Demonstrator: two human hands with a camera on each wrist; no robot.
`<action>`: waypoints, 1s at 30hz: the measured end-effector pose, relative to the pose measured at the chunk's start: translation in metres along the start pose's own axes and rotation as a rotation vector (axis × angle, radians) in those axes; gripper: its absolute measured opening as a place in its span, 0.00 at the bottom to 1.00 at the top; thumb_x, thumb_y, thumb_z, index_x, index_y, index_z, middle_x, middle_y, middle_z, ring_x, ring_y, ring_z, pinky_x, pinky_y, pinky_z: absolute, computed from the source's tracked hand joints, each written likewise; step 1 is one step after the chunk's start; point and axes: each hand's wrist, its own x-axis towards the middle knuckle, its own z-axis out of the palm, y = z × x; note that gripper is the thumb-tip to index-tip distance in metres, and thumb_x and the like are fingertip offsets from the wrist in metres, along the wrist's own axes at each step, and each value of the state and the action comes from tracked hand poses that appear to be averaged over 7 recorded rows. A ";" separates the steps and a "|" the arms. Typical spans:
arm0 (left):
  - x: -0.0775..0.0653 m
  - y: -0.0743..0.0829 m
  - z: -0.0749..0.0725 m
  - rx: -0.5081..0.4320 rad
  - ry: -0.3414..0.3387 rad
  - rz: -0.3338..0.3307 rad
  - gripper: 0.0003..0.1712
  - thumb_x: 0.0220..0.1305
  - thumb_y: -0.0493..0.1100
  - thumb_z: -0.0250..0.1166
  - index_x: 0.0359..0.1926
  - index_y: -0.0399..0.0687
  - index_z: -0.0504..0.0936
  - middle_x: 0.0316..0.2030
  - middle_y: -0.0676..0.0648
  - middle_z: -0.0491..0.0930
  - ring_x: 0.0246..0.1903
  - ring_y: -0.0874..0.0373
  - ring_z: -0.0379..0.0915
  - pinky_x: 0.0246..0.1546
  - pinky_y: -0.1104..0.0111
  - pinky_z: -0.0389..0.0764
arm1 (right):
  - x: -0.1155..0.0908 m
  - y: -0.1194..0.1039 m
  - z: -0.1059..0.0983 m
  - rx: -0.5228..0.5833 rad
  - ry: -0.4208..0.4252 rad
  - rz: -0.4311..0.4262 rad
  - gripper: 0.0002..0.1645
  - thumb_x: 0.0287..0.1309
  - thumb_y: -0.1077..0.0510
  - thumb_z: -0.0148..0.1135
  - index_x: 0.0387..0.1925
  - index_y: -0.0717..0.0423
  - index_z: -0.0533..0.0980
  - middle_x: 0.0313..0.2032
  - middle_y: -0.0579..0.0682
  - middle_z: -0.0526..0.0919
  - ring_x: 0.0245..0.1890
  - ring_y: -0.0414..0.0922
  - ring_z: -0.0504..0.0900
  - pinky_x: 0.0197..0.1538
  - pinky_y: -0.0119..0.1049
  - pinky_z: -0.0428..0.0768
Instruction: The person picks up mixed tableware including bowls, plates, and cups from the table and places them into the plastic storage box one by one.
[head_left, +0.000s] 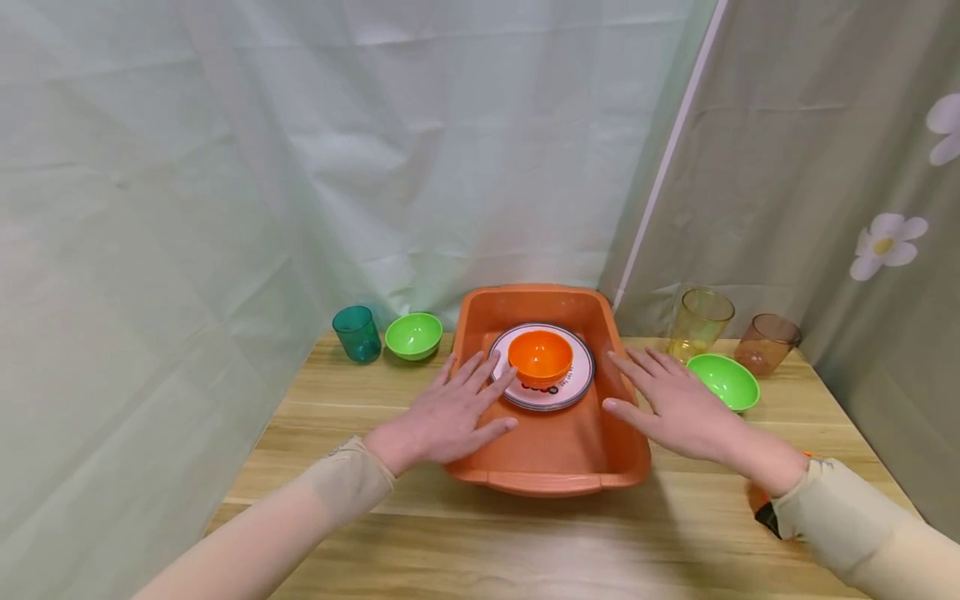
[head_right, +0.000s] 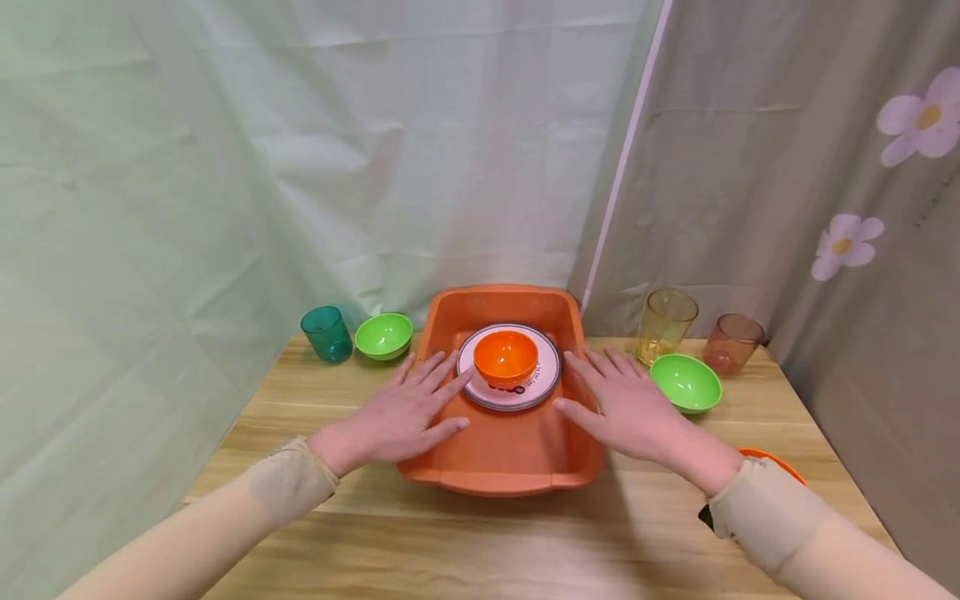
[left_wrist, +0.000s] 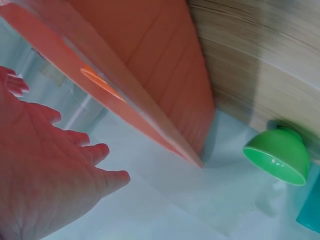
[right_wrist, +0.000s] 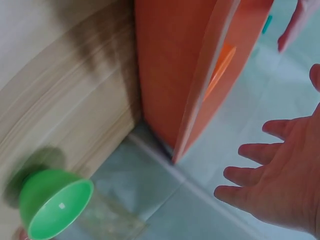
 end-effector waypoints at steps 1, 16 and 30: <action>0.001 0.002 -0.001 0.005 -0.001 0.008 0.47 0.72 0.78 0.31 0.83 0.63 0.42 0.82 0.48 0.36 0.80 0.48 0.30 0.76 0.43 0.36 | -0.001 0.004 -0.002 0.002 0.003 0.010 0.49 0.71 0.26 0.47 0.79 0.52 0.59 0.76 0.63 0.59 0.75 0.69 0.52 0.71 0.69 0.54; 0.012 0.030 -0.008 -0.015 0.018 0.121 0.46 0.73 0.78 0.29 0.83 0.63 0.45 0.82 0.47 0.41 0.80 0.46 0.35 0.76 0.45 0.31 | -0.015 0.070 -0.018 0.041 -0.009 0.183 0.49 0.74 0.31 0.47 0.78 0.62 0.56 0.73 0.74 0.57 0.70 0.78 0.53 0.66 0.76 0.51; 0.036 0.076 -0.016 0.036 0.016 0.233 0.46 0.71 0.79 0.24 0.83 0.68 0.38 0.82 0.52 0.32 0.80 0.49 0.32 0.76 0.44 0.37 | -0.024 0.125 -0.020 0.115 -0.039 0.247 0.50 0.78 0.35 0.43 0.74 0.76 0.54 0.71 0.78 0.58 0.68 0.77 0.57 0.64 0.73 0.57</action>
